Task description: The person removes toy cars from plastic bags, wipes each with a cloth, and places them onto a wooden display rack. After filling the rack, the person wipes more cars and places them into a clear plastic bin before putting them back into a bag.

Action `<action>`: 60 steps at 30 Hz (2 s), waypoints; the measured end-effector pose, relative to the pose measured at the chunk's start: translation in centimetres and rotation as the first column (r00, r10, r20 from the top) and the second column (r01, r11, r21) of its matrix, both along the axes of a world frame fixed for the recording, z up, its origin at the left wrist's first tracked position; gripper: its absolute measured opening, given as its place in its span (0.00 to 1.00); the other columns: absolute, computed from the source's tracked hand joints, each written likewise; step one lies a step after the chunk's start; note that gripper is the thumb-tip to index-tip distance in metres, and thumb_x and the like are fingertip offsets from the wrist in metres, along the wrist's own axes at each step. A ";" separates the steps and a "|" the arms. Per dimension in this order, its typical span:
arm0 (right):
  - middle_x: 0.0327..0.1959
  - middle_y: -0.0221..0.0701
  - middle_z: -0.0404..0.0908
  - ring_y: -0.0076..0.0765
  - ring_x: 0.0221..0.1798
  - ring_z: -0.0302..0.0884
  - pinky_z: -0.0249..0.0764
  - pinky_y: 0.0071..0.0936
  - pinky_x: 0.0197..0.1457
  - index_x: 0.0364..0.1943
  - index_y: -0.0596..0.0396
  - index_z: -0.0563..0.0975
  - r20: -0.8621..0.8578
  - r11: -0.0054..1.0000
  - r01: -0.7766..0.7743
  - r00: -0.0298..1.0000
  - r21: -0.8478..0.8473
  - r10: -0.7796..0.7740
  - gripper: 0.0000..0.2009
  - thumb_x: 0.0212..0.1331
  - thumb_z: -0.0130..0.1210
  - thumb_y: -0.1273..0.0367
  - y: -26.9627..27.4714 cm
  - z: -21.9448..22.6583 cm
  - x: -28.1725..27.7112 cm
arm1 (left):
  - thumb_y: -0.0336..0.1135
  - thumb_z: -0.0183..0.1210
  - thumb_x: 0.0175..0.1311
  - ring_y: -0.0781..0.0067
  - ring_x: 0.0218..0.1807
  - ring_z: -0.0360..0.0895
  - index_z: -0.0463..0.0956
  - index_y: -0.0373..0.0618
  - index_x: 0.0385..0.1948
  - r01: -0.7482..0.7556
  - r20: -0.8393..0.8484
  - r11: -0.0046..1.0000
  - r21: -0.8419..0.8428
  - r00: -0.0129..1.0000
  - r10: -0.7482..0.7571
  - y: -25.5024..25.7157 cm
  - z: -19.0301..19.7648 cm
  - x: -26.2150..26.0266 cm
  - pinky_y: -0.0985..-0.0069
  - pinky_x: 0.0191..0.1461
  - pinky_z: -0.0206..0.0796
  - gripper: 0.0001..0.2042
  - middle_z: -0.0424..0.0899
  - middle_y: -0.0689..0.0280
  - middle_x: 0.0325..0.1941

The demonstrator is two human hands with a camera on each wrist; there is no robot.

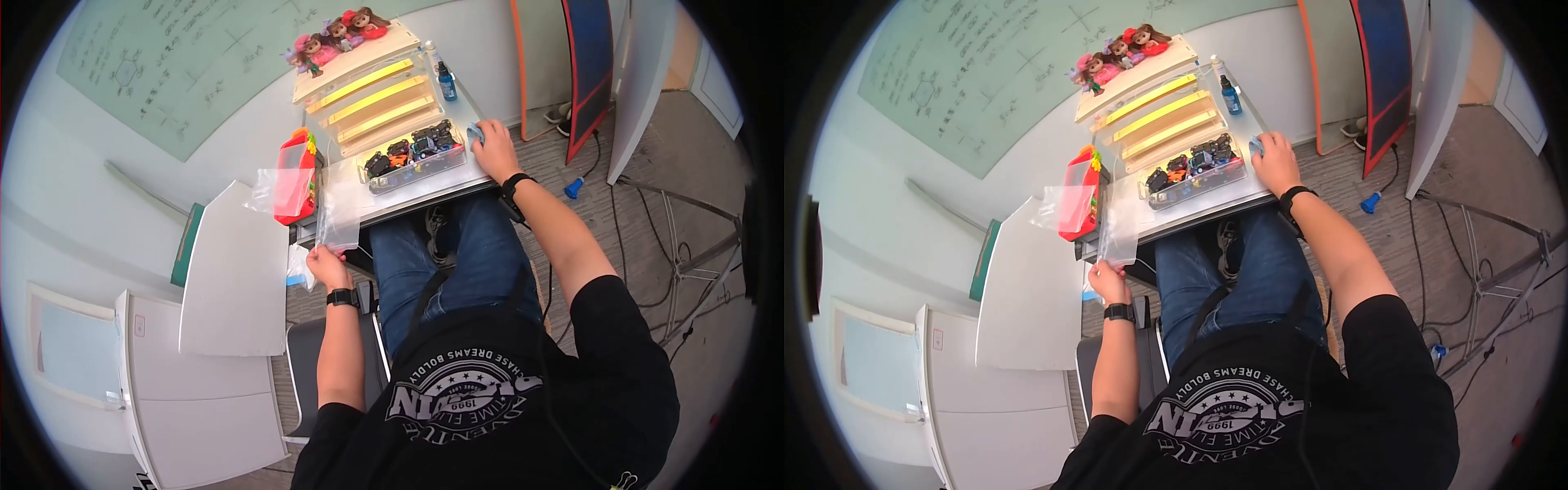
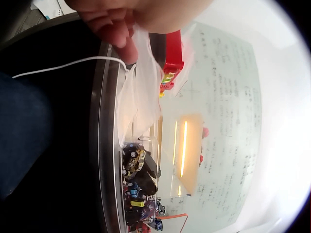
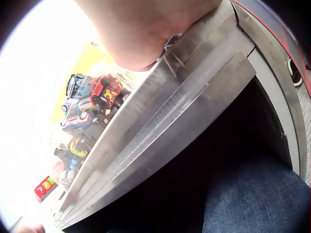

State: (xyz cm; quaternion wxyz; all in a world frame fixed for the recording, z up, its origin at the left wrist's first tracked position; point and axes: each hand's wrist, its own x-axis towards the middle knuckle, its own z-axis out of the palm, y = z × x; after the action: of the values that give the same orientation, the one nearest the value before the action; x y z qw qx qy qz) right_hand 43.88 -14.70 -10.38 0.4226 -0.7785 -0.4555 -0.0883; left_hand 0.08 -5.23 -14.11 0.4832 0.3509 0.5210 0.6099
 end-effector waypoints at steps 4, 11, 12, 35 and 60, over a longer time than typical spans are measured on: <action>0.62 0.40 0.76 0.54 0.67 0.71 0.70 0.48 0.70 0.60 0.53 0.77 0.000 1.000 -0.009 1.000 -0.010 0.009 0.21 0.62 0.57 0.65 -0.1 0.1 -0.1 | 0.36 0.53 0.77 0.69 0.25 0.81 0.63 0.37 0.57 -0.053 -0.052 0.999 0.012 0.997 0.054 1.3 1.2 3.8 0.78 0.22 0.71 0.16 0.81 0.56 0.40; 0.64 0.41 0.76 0.53 0.69 0.71 0.69 0.48 0.71 0.63 0.53 0.75 0.074 0.998 0.006 0.997 -0.055 -0.002 0.24 0.61 0.57 0.65 0.0 0.1 -0.7 | 0.37 0.55 0.75 0.62 0.32 0.83 0.63 0.36 0.53 -0.169 -0.148 0.985 0.042 0.974 0.174 4.7 2.7 6.6 0.71 0.26 0.75 0.16 0.79 0.51 0.44; 0.64 0.42 0.76 0.53 0.69 0.71 0.69 0.48 0.71 0.64 0.53 0.74 0.078 0.997 0.016 0.997 -0.075 -0.010 0.25 0.61 0.57 0.65 0.0 0.3 -0.7 | 0.35 0.53 0.76 0.62 0.32 0.82 0.64 0.36 0.50 -0.254 -0.251 0.962 0.105 0.929 0.272 5.4 2.2 6.4 0.71 0.25 0.74 0.13 0.78 0.49 0.44; 0.61 0.42 0.78 0.53 0.65 0.74 0.71 0.48 0.68 0.67 0.53 0.71 0.135 0.998 0.007 0.991 -0.058 0.001 0.28 0.60 0.57 0.66 0.0 0.0 -1.0 | 0.42 0.58 0.70 0.49 0.55 0.80 0.69 0.28 0.60 -0.036 -0.548 0.979 0.202 0.824 0.143 3.7 2.8 2.1 0.61 0.63 0.69 0.26 0.82 0.45 0.52; 0.54 0.39 0.80 0.50 0.62 0.76 0.72 0.47 0.66 0.57 0.53 0.75 0.195 0.992 0.025 0.981 -0.121 -0.001 0.20 0.61 0.56 0.66 0.1 0.0 -1.1 | 0.42 0.68 0.50 0.53 0.43 0.88 0.87 0.35 0.34 0.328 -0.956 0.930 -0.166 0.178 -0.234 23.9 13.8 -6.7 0.61 0.51 0.77 0.17 0.90 0.48 0.37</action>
State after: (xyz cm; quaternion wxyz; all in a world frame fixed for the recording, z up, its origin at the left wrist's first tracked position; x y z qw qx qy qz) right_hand 42.74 -14.58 -10.39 0.3269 -0.7937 -0.4940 -0.1386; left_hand -6.67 18.67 -0.30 0.1486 0.7577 0.6084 0.1834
